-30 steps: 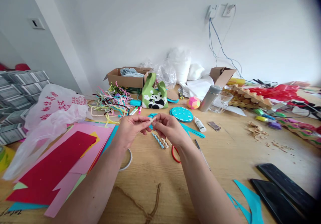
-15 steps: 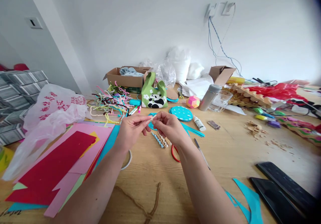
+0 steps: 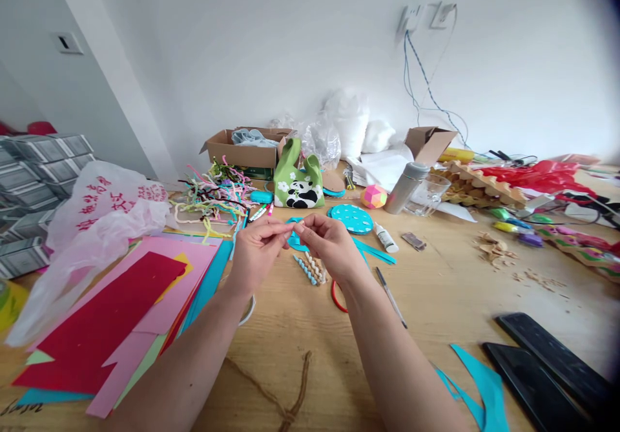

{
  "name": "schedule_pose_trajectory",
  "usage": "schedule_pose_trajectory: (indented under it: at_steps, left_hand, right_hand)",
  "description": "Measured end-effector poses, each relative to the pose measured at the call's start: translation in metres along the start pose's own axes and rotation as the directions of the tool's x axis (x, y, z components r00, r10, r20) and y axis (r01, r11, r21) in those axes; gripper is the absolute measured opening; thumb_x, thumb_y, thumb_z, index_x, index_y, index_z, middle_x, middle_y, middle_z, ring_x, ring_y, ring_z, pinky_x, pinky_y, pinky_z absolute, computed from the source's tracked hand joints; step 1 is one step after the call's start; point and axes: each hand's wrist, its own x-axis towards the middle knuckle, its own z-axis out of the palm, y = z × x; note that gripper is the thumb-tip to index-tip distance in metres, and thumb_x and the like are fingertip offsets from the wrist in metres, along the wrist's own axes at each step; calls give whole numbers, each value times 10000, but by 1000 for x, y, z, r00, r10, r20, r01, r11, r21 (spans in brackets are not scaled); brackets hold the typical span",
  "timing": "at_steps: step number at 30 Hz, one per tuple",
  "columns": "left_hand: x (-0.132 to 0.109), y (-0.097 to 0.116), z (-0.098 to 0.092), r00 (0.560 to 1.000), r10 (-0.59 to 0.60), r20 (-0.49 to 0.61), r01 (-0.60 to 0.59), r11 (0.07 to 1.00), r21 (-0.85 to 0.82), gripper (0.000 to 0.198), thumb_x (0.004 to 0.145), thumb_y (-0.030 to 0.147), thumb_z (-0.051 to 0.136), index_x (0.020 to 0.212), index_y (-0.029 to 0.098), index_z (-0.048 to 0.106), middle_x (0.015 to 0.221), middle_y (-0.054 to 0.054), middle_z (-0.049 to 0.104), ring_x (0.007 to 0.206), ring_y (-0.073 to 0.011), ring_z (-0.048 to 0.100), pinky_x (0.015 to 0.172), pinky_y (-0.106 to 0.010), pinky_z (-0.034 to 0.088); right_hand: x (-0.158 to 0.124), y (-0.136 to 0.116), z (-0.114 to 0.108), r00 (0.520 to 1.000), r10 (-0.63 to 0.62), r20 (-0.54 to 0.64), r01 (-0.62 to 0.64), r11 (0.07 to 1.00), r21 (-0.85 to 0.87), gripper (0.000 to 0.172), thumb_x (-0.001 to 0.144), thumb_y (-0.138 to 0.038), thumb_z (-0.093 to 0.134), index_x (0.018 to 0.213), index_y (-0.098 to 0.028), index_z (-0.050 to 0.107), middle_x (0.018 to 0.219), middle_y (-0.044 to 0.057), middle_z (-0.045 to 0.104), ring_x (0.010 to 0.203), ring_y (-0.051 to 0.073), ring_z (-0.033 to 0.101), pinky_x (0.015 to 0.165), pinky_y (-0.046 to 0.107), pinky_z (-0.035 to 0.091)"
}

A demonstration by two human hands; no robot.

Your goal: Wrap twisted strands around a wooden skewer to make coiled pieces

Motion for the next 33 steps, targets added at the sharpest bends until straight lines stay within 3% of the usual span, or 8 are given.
schedule_pose_trajectory:
  at_steps: [6,10,16,26,33]
  left_hand:
    - [4,3,-3,964,-258,58,265,948,-176,154,684,254,734,818,184,760,746,-35,680,557,-104,570,465,-216,416]
    - [5,4,-7,934,-325,149,353,901,-252,185,715,299,717,832,160,755,579,-12,621,543,-96,535,501,-214,400]
    - [6,8,-7,876,-438,204,483,799,-359,207,673,318,753,766,134,736,560,-12,603,510,-79,501,457,-200,336]
    - [6,14,-8,817,-511,267,576,711,-404,243,611,335,808,659,133,682,512,11,548,475,-70,478,435,-200,310]
    - [6,13,-5,848,-491,200,529,771,-354,262,588,351,816,664,135,689,515,15,540,465,-60,443,423,-196,274]
  right_hand:
    - [0,-1,-1,1000,19,2,-19,998,-52,324,735,-474,683,751,-165,586,617,-28,504,517,82,381,473,223,281]
    - [-1,-4,-2,1000,-1,22,3,997,-83,288,771,-435,658,737,-161,578,610,-30,498,519,78,377,480,222,273]
    - [-2,-4,-1,998,-46,50,52,992,-119,250,786,-398,647,759,-157,587,645,-19,528,560,90,425,513,227,309]
    - [-8,-12,2,994,-94,47,103,958,-267,207,802,-344,622,711,-167,566,614,-20,507,544,91,393,483,221,288]
    - [-11,-16,-1,996,-59,65,76,952,-296,146,804,-299,584,749,-165,594,616,-14,549,518,89,407,470,218,293]
